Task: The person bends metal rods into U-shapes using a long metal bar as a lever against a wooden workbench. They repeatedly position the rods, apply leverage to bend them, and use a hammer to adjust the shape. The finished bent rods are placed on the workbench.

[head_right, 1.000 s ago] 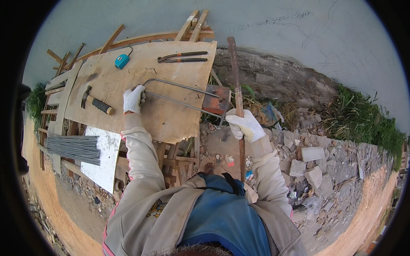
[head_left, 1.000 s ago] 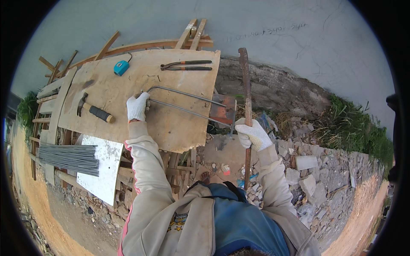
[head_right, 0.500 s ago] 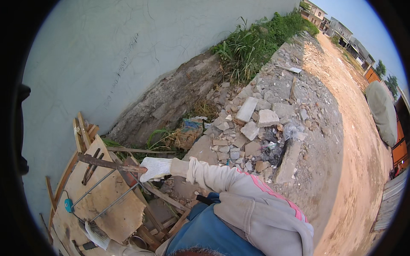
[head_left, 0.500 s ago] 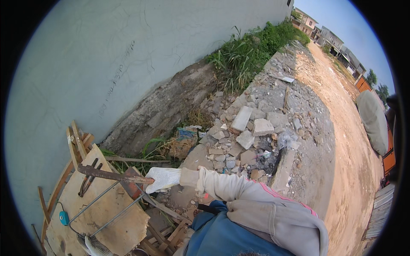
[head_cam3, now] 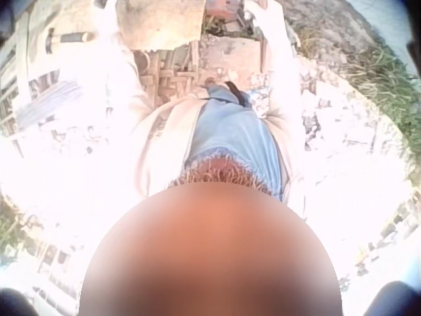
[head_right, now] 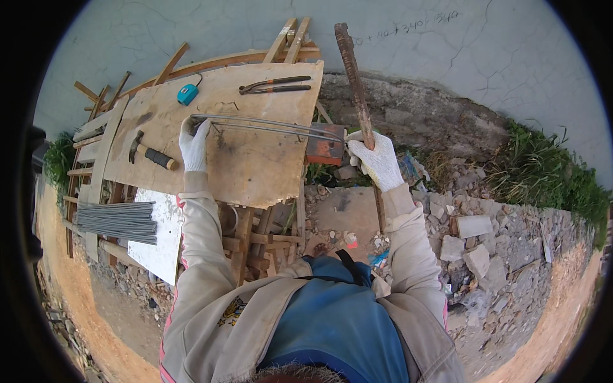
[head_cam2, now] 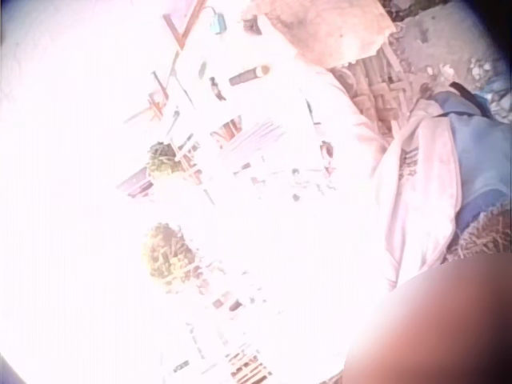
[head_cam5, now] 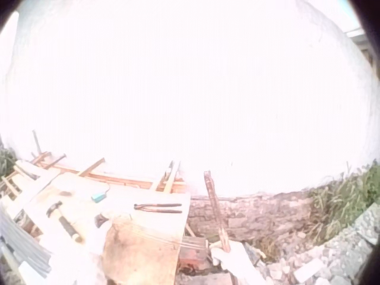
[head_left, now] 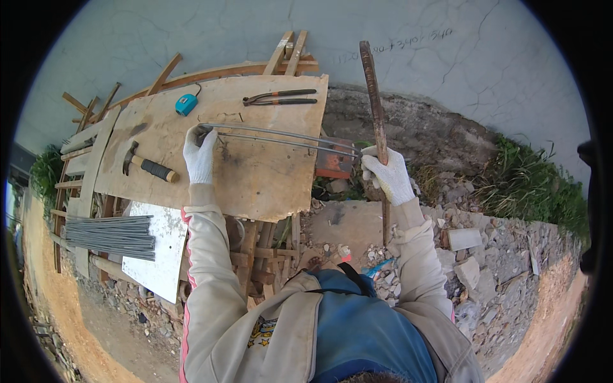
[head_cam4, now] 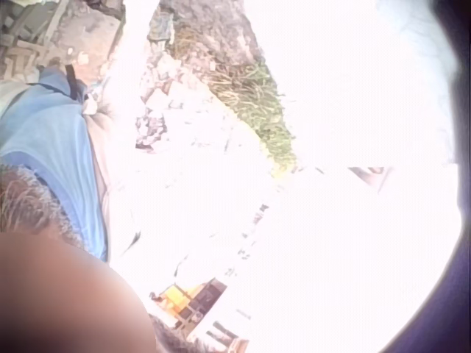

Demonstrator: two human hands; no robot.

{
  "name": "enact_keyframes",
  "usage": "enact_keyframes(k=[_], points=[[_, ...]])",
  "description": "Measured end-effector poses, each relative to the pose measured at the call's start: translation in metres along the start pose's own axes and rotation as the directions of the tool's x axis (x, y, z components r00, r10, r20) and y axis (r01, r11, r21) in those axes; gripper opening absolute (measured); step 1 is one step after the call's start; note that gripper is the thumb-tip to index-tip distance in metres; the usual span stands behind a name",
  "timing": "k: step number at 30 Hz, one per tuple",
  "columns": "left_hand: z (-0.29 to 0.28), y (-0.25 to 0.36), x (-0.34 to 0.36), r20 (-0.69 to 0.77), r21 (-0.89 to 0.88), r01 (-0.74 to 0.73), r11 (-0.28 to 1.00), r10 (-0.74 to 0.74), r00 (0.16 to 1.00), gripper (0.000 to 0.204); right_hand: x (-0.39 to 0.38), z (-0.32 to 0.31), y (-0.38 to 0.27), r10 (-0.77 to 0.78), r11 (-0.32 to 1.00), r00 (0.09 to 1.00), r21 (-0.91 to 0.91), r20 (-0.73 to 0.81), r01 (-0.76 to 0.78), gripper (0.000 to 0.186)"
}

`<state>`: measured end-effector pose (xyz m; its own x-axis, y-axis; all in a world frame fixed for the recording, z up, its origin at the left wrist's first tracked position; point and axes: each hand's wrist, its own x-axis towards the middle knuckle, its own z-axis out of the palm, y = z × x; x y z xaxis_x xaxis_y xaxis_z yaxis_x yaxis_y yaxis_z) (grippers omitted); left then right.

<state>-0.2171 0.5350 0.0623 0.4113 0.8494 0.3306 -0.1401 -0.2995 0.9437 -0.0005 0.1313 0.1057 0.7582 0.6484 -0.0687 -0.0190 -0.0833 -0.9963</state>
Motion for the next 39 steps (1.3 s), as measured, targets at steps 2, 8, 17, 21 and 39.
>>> enact_keyframes(k=[2,8,17,21,39], points=[[-0.002,-0.007,0.007,0.018,0.134,-0.053,0.989,0.051,0.999,0.024,0.010,0.000,0.005,-0.017,0.998,1.000,-0.058,0.002,0.017,0.026],[-0.018,-0.025,0.003,0.159,0.530,-0.118,0.840,0.039,0.987,0.038,0.031,0.006,0.034,-0.104,0.991,0.993,-0.088,-0.052,0.099,0.020],[-0.049,-0.005,-0.006,0.450,0.664,-0.345,0.664,0.015,0.893,0.043,0.052,0.000,0.080,-0.101,0.957,0.991,-0.279,-0.083,0.074,0.025],[-0.049,-0.004,-0.012,0.334,0.426,0.118,0.897,-0.277,0.901,0.051,0.051,-0.001,0.090,-0.086,0.966,0.992,-0.251,-0.090,0.061,0.027],[0.067,0.014,-0.070,0.341,0.819,-0.376,0.433,0.159,0.927,0.058,0.032,0.002,0.050,-0.194,0.675,0.981,-0.729,-0.023,0.116,0.035]])
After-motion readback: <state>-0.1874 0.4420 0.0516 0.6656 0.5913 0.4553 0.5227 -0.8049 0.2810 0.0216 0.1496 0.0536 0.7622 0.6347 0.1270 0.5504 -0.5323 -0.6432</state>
